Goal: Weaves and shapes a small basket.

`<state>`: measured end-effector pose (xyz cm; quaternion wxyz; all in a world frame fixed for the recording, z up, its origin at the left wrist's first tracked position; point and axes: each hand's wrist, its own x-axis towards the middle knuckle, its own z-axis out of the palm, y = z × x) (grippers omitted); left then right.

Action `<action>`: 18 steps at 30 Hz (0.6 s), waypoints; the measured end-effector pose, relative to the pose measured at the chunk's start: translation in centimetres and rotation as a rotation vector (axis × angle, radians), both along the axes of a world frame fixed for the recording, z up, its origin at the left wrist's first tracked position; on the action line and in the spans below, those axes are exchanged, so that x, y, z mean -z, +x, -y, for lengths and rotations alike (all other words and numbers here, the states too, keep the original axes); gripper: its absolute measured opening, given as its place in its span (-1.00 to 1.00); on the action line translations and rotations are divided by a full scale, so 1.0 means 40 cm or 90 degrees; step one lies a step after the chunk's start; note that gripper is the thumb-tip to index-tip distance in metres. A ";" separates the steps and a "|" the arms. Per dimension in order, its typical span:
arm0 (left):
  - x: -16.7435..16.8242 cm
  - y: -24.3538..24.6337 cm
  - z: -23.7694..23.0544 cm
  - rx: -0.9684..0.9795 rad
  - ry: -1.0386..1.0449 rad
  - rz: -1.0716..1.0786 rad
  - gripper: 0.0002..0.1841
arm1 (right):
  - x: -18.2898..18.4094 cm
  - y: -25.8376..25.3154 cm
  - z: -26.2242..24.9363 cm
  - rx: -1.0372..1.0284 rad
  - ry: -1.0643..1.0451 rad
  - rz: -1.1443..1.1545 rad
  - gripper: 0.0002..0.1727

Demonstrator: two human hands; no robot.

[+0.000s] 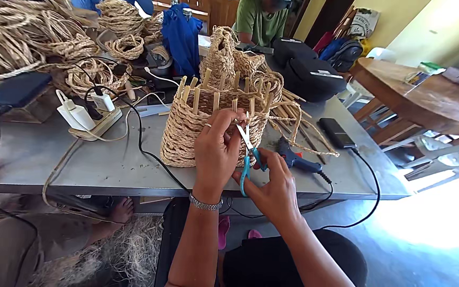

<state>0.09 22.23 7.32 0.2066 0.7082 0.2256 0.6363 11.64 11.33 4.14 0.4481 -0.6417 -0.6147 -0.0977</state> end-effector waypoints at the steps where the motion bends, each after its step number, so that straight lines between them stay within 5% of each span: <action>1: -0.001 0.002 0.001 0.001 -0.006 0.007 -0.84 | 0.002 0.002 -0.001 -0.004 0.008 -0.002 -0.32; 18: -0.001 0.013 0.002 -0.053 0.039 0.002 -0.93 | -0.011 0.005 -0.024 -0.016 0.038 -0.015 -0.51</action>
